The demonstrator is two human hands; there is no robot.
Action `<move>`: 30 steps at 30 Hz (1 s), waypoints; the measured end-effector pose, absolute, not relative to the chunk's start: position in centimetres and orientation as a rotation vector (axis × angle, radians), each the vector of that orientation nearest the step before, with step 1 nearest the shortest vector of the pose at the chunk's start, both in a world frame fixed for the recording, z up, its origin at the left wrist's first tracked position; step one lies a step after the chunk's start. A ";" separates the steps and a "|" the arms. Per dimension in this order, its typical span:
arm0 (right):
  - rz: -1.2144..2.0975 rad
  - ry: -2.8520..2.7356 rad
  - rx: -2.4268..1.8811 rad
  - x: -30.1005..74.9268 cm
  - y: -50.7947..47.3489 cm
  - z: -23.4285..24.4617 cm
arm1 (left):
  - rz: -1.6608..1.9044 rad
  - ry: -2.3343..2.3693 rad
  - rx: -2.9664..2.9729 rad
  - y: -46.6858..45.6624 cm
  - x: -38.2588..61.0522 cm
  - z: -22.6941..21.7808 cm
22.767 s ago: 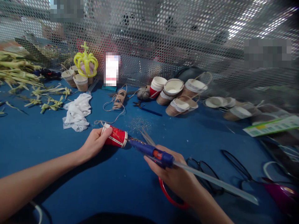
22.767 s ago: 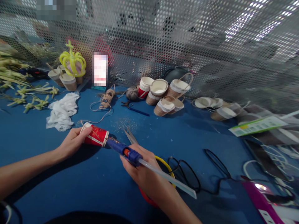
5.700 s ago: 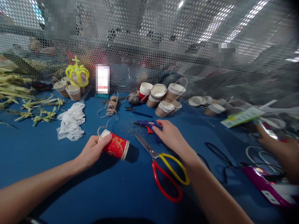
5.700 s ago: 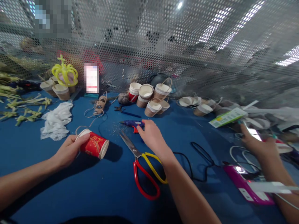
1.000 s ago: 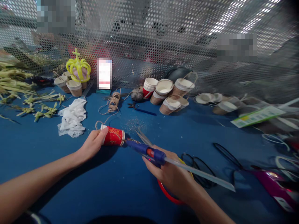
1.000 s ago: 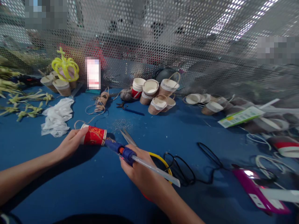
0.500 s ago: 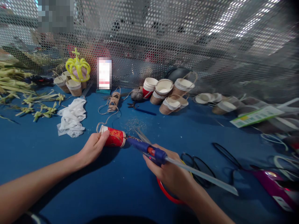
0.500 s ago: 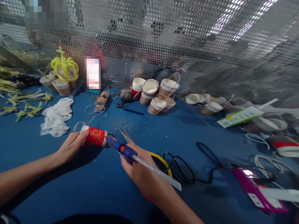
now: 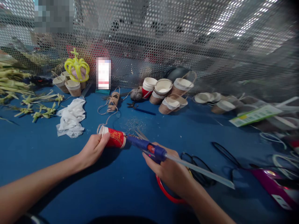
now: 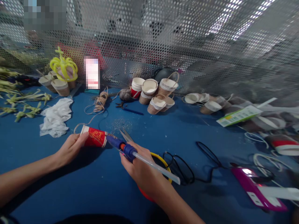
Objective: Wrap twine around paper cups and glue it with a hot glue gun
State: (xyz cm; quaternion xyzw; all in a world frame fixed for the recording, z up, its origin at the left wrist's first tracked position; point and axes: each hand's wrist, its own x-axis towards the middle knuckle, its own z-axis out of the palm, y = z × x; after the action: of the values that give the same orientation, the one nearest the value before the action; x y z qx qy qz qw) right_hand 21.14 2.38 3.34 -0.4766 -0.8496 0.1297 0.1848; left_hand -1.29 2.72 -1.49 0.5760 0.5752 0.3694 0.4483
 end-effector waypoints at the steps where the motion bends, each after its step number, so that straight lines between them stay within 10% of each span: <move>1: 0.363 -2.395 -1.337 21.2 2.4 3.4 | 0.915 1.423 1.420 2.7 -1.3 -1.4; 30: 0.500 -2.380 -1.493 21.8 1.5 2.9 | 0.902 1.462 1.432 2.8 -1.3 -1.3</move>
State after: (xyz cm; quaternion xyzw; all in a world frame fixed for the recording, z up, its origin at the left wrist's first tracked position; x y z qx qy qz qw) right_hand 21.83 1.55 2.89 -0.5179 -0.8253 0.1733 0.1435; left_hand -1.26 2.79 -1.34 0.5757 0.5880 0.3628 0.4372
